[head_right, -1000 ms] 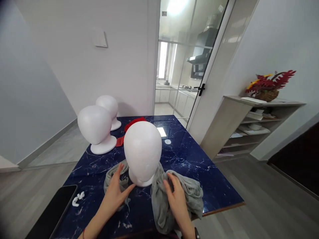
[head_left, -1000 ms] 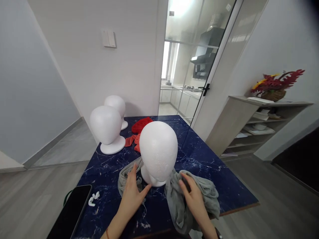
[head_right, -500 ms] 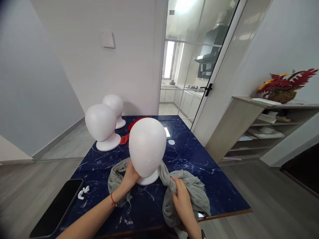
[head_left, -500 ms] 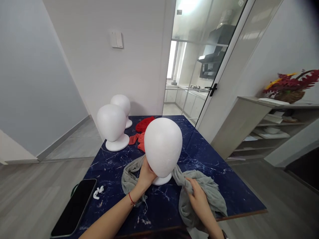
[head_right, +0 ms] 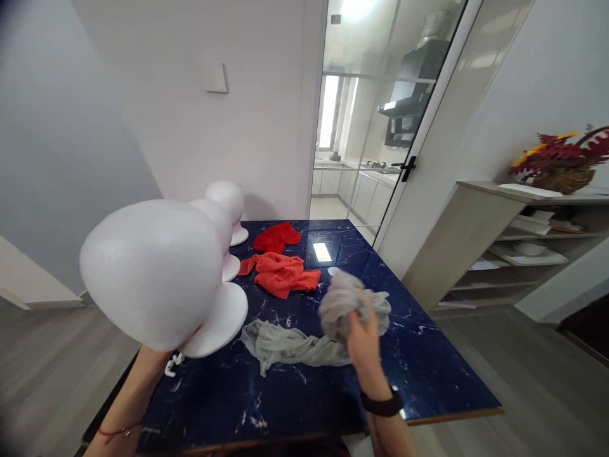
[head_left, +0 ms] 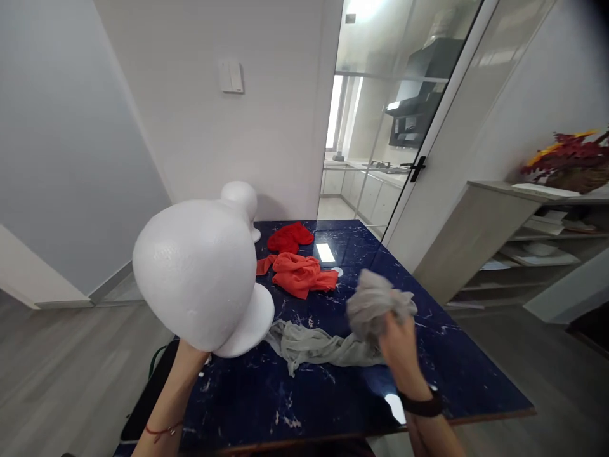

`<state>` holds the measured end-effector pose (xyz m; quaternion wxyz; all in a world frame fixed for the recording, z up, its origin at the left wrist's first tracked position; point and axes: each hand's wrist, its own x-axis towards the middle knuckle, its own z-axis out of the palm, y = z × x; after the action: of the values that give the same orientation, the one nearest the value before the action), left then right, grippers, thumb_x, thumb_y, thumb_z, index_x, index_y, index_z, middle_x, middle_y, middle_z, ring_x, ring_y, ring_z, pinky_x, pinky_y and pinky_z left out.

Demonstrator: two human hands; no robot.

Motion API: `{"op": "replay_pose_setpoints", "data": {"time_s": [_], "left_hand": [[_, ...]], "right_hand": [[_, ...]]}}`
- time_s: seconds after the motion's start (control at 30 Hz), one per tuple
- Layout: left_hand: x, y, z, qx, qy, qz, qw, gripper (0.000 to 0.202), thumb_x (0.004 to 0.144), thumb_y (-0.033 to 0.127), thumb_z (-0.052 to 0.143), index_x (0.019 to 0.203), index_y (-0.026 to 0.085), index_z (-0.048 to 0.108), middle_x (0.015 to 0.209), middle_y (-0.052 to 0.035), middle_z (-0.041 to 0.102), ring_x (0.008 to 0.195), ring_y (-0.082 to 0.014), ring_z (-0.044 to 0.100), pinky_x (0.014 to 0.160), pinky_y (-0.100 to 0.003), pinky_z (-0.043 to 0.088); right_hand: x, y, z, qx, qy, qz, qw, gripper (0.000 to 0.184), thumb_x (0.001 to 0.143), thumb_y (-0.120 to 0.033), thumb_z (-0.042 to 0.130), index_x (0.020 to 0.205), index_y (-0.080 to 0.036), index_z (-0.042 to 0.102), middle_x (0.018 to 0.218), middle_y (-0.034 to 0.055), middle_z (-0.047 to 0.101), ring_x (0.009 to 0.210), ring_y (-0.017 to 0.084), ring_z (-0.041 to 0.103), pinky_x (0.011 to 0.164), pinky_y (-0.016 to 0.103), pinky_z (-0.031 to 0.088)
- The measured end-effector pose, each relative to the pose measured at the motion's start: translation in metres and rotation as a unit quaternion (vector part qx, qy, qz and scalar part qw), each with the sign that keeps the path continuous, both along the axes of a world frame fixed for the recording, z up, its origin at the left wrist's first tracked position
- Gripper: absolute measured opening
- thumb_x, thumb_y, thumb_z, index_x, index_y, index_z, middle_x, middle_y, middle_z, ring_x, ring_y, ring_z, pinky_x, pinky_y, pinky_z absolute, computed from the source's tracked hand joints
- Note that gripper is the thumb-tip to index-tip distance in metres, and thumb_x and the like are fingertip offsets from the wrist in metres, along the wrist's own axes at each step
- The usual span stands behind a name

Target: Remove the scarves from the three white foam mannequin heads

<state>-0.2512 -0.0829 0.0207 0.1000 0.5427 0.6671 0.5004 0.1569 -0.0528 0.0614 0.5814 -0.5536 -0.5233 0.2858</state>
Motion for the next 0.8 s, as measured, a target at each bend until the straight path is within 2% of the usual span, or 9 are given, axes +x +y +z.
{"op": "replay_pose_setpoints", "data": {"time_s": [0.07,0.13,0.2,0.27,0.37,0.47,0.57,0.67,0.8], "left_hand": [[0.007,0.002,0.0,0.001,-0.015,-0.009,1.0,0.07,0.065,0.067,0.056,0.109,0.012,0.06,0.116,-0.0113,0.064,0.122,-0.0344,0.046,0.102,-0.055,0.034],[0.016,0.004,0.003,0.001,-0.028,-0.037,0.999,0.068,0.061,0.068,0.058,0.099,0.012,0.063,0.106,-0.0134,0.068,0.112,-0.0351,0.054,0.097,-0.053,0.042],[0.022,0.005,0.006,-0.004,-0.042,-0.076,0.996,0.06,0.058,0.062,0.064,0.093,0.013,0.065,0.101,-0.0141,0.07,0.103,-0.0344,0.06,0.09,-0.05,0.048],[0.026,0.004,0.007,-0.012,-0.051,-0.105,0.993,0.053,0.057,0.055,0.068,0.091,0.014,0.066,0.097,-0.0133,0.071,0.095,-0.0331,0.064,0.085,-0.048,0.051],[0.028,0.004,0.005,-0.018,-0.065,-0.118,0.991,0.048,0.058,0.051,0.068,0.09,0.015,0.066,0.091,-0.0118,0.072,0.093,-0.0326,0.065,0.082,-0.046,0.053],[0.027,0.006,-0.004,-0.014,-0.076,-0.107,0.991,0.049,0.057,0.052,0.068,0.089,0.015,0.065,0.09,-0.0118,0.072,0.094,-0.0329,0.065,0.082,-0.046,0.053],[0.022,0.011,-0.014,-0.008,-0.075,-0.088,0.993,0.051,0.055,0.054,0.068,0.088,0.015,0.065,0.09,-0.0118,0.072,0.094,-0.0331,0.065,0.082,-0.046,0.053],[0.017,0.015,-0.021,-0.01,-0.075,-0.066,0.995,0.054,0.053,0.058,0.067,0.088,0.016,0.066,0.088,-0.0118,0.072,0.093,-0.0337,0.065,0.081,-0.046,0.053],[0.014,0.014,-0.019,-0.032,-0.075,-0.058,0.995,0.056,0.051,0.058,0.067,0.088,0.016,0.066,0.091,-0.0123,0.072,0.097,-0.035,0.064,0.083,-0.048,0.052]], "right_hand": [[-0.038,-0.004,-0.017,-0.002,-0.113,0.159,0.981,0.04,0.077,-0.039,0.056,0.112,-0.022,0.061,0.126,0.0094,0.054,0.122,0.027,0.045,0.103,0.046,0.033],[-0.066,-0.012,-0.035,-0.018,-0.282,0.288,0.915,0.042,0.073,-0.035,0.063,0.115,-0.026,0.061,0.138,0.0071,0.043,0.132,0.03,0.031,0.108,0.049,0.024],[-0.08,-0.017,-0.048,-0.037,-0.414,0.314,0.854,0.049,0.071,-0.024,0.063,0.119,-0.031,0.057,0.146,0.0033,0.033,0.135,0.031,0.023,0.108,0.052,0.018],[-0.078,-0.015,-0.056,-0.049,-0.483,0.275,0.83,0.057,0.069,-0.008,0.056,0.121,-0.032,0.055,0.144,0.0024,0.035,0.131,0.029,0.029,0.104,0.049,0.025],[-0.054,0.0,-0.059,-0.083,-0.52,0.196,0.827,0.067,0.061,0.002,0.044,0.12,-0.028,0.054,0.132,0.0057,0.048,0.117,0.026,0.044,0.091,0.041,0.039],[-0.028,0.017,-0.058,-0.109,-0.499,0.136,0.849,0.066,0.059,0.002,0.04,0.12,-0.019,0.052,0.121,0.0102,0.051,0.109,0.025,0.049,0.087,0.036,0.042],[-0.014,0.026,-0.062,-0.086,-0.452,0.137,0.877,0.061,0.06,0.0,0.038,0.117,-0.017,0.053,0.116,0.0101,0.052,0.108,0.022,0.05,0.091,0.033,0.041],[-0.012,0.028,-0.068,-0.06,-0.428,0.147,0.89,0.059,0.061,-0.002,0.039,0.116,-0.017,0.054,0.114,0.0094,0.053,0.109,0.022,0.049,0.093,0.034,0.04],[-0.016,0.031,-0.068,-0.035,-0.392,0.186,0.9,0.058,0.062,-0.003,0.041,0.116,-0.018,0.055,0.114,0.0086,0.053,0.109,0.022,0.049,0.095,0.034,0.038]]}}
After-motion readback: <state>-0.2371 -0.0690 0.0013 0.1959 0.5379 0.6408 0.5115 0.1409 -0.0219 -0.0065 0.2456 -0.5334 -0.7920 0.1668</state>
